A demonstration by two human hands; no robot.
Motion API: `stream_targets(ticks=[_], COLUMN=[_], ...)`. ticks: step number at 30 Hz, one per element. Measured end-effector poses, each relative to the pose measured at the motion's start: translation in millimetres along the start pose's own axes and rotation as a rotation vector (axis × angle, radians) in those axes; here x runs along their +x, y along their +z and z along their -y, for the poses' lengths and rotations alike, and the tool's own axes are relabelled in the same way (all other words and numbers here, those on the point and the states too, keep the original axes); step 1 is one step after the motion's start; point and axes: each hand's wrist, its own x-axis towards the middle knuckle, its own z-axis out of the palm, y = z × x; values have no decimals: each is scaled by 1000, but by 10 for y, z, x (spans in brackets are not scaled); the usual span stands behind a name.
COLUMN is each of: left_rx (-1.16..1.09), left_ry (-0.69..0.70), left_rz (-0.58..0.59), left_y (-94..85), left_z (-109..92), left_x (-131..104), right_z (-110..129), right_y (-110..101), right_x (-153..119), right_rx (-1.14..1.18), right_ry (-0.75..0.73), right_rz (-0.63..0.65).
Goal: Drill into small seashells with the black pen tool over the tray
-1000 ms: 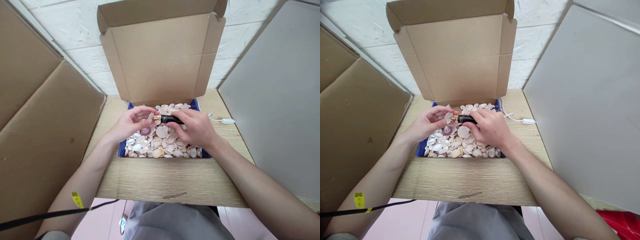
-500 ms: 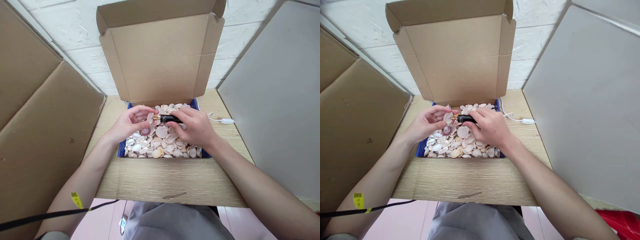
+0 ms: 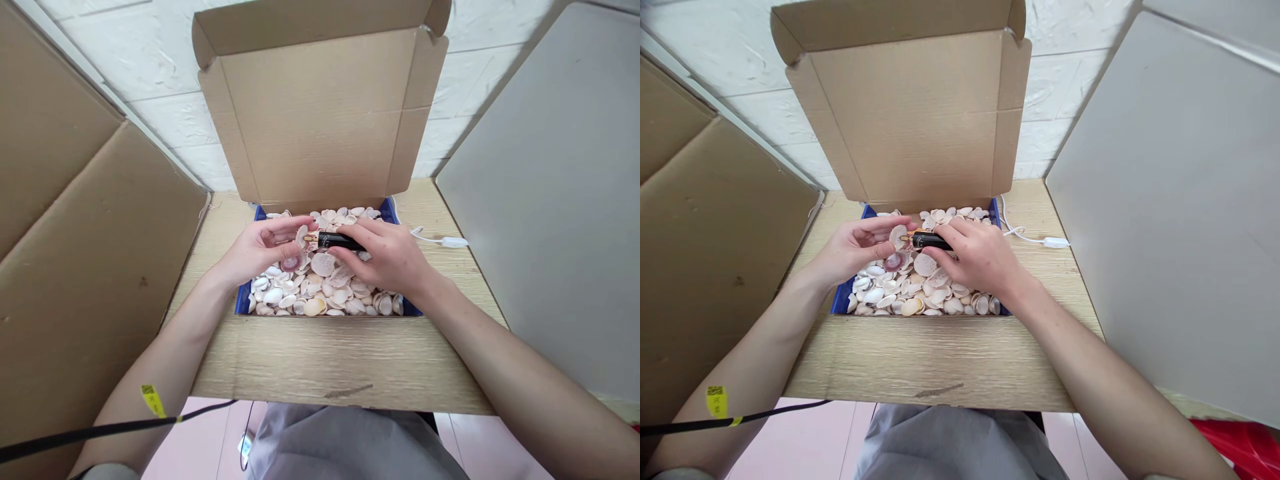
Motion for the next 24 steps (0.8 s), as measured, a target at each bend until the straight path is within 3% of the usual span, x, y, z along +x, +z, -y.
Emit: stream_targets(ticks=[6,15,24], left_rx=[51,79,64], left_ry=[60,77,109], left_rz=[-125,-169,-134], left_y=[1,-12,-23], left_z=[2,38,56], left_x=[27,41,39], right_z=[-12,-24,-23], right_y=[16,23,20], right_x=[-6,-8,-7], right_rx=[-13,-26,-7], right_ry=[91,145,143], right_rz=[23,37,50])
